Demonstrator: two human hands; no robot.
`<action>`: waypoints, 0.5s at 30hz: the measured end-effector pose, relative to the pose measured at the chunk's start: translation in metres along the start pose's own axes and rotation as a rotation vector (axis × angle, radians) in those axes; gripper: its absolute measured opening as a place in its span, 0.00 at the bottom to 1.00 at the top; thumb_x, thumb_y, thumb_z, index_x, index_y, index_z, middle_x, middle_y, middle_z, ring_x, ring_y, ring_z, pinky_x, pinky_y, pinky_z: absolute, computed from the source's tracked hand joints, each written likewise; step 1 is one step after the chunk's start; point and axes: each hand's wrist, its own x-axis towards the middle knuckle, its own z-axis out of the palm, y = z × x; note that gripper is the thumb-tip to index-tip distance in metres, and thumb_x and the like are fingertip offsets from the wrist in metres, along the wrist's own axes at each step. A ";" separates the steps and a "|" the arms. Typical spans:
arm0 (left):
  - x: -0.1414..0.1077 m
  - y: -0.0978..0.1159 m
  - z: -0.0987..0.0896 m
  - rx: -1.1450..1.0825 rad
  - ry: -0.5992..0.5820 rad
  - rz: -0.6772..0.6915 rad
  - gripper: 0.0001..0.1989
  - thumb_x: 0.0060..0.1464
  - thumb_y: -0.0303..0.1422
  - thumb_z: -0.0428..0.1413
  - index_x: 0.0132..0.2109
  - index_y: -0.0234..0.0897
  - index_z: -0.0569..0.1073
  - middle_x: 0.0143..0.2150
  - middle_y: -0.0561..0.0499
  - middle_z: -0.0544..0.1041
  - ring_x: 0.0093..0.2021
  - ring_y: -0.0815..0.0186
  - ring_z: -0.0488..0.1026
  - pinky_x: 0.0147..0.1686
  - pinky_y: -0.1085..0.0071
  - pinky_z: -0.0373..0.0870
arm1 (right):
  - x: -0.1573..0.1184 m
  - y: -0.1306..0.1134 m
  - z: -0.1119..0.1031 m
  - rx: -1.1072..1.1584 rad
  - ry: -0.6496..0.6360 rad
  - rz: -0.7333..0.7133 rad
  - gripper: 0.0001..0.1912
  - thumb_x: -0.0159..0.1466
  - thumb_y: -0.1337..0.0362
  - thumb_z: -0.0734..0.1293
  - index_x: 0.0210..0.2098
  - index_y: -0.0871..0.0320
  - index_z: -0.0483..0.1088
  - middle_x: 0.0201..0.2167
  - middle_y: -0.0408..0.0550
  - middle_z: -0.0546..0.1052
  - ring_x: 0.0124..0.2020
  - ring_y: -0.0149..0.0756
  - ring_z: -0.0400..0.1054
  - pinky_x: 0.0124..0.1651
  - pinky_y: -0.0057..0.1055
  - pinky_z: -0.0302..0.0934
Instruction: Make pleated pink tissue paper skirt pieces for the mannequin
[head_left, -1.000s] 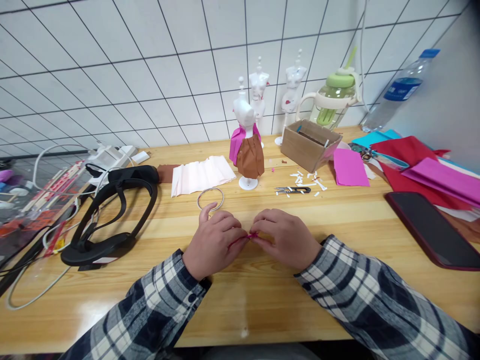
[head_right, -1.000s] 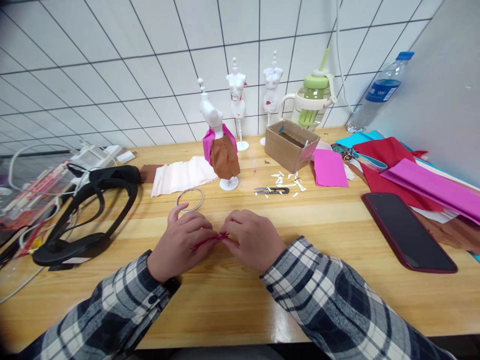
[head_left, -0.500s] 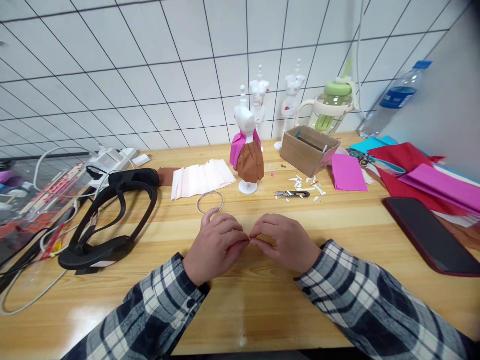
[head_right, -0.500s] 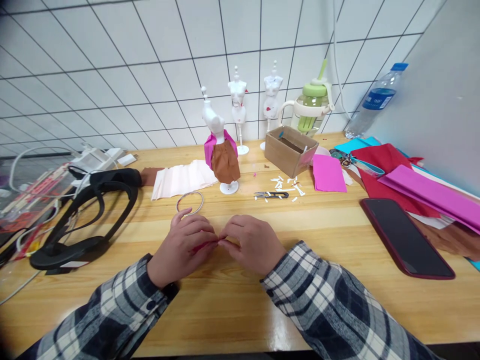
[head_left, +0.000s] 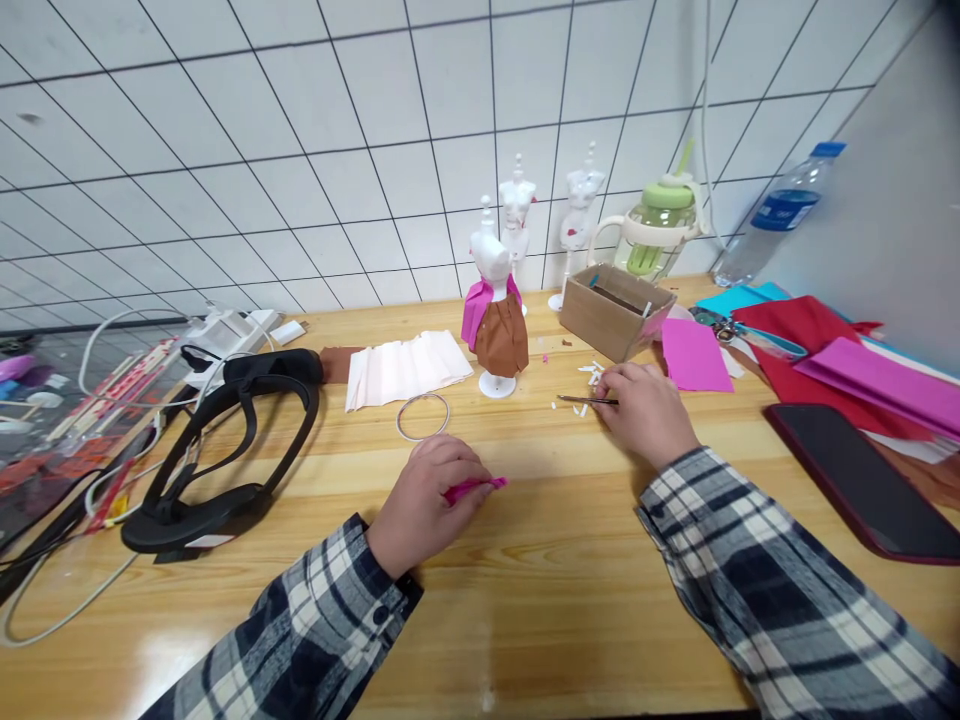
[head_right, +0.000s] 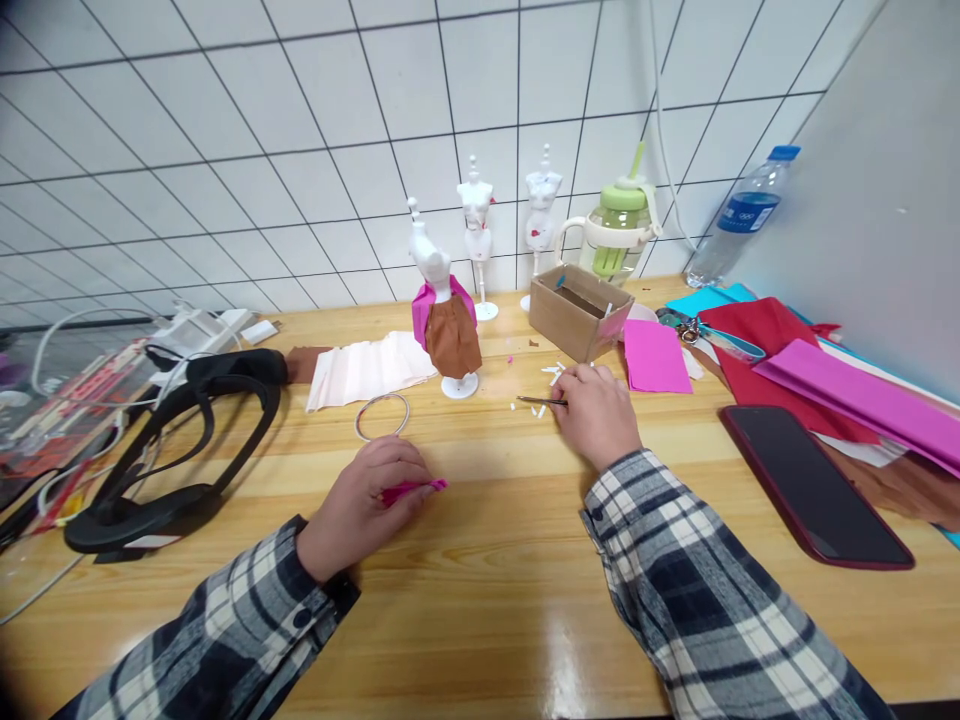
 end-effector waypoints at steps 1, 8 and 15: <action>0.000 0.000 0.000 0.001 0.000 -0.003 0.06 0.59 0.30 0.54 0.36 0.38 0.77 0.34 0.48 0.78 0.38 0.63 0.72 0.42 0.63 0.66 | 0.000 -0.002 -0.005 -0.019 0.024 0.010 0.03 0.59 0.63 0.66 0.32 0.55 0.71 0.37 0.51 0.76 0.42 0.47 0.64 0.41 0.39 0.54; 0.001 0.001 -0.001 -0.016 0.003 0.012 0.07 0.59 0.29 0.54 0.36 0.38 0.77 0.33 0.48 0.78 0.38 0.63 0.72 0.42 0.63 0.66 | -0.006 -0.019 -0.021 0.364 0.030 0.205 0.10 0.65 0.60 0.59 0.44 0.58 0.65 0.34 0.56 0.78 0.37 0.47 0.70 0.39 0.40 0.58; 0.001 0.000 -0.001 -0.030 -0.019 0.006 0.06 0.58 0.29 0.55 0.37 0.38 0.77 0.34 0.48 0.77 0.38 0.63 0.71 0.42 0.63 0.65 | -0.016 -0.034 0.002 1.370 -0.629 0.180 0.15 0.64 0.54 0.62 0.44 0.57 0.68 0.48 0.56 0.78 0.50 0.43 0.72 0.49 0.42 0.66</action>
